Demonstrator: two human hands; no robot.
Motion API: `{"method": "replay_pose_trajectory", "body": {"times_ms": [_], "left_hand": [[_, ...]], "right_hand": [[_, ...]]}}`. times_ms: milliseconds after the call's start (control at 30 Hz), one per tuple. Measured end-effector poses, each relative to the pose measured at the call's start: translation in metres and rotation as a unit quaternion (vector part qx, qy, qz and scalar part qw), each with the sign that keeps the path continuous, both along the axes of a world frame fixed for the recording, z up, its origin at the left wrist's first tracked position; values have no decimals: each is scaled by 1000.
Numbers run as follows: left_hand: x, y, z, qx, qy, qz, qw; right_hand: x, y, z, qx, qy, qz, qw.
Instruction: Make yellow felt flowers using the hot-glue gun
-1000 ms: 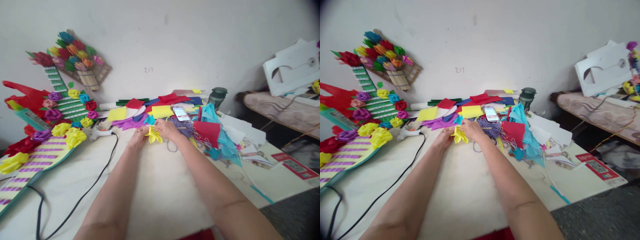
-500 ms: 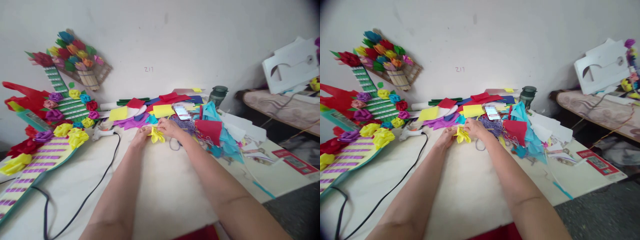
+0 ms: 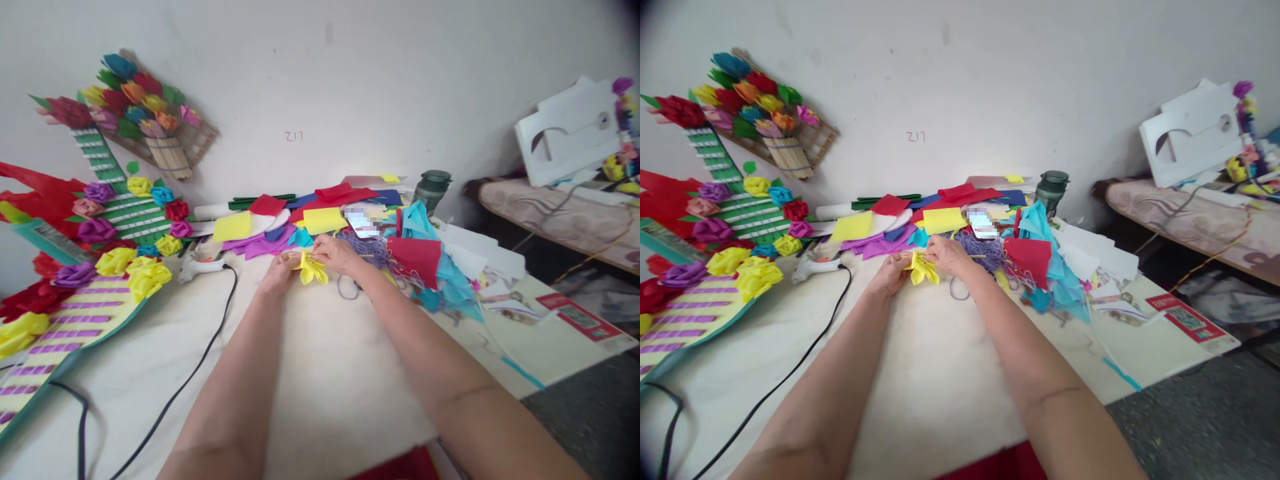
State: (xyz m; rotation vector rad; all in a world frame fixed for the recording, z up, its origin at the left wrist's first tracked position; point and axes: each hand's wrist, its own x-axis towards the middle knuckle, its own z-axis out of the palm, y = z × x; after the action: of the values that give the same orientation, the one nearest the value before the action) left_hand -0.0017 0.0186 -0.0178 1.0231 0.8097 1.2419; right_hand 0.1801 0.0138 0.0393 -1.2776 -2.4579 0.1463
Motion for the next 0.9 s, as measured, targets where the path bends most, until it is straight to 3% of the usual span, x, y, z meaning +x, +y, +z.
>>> {"method": "replay_pose_trajectory", "body": {"times_ms": [167,233,333,400,500,667,900], "left_hand": [[-2,2,-3,-1,-28,-1,1000],[-2,3,-4,-4,-36,7,999],[-3,6,-6,-3,-44,12,999],[-3,7,-7,0,-48,10,999],[-3,8,-7,5,-48,13,999],[-2,7,-3,9,-41,24,999],[-3,9,-3,0,-45,29,999]], "right_hand": [[5,4,1,17,39,-37,998],[14,11,2,43,81,-105,990],[35,27,4,84,163,-249,951],[52,39,4,65,180,-344,919],[75,55,0,-5,138,-420,897],[94,73,-11,-62,46,-443,893],[85,85,-14,-81,2,-445,892]]}}
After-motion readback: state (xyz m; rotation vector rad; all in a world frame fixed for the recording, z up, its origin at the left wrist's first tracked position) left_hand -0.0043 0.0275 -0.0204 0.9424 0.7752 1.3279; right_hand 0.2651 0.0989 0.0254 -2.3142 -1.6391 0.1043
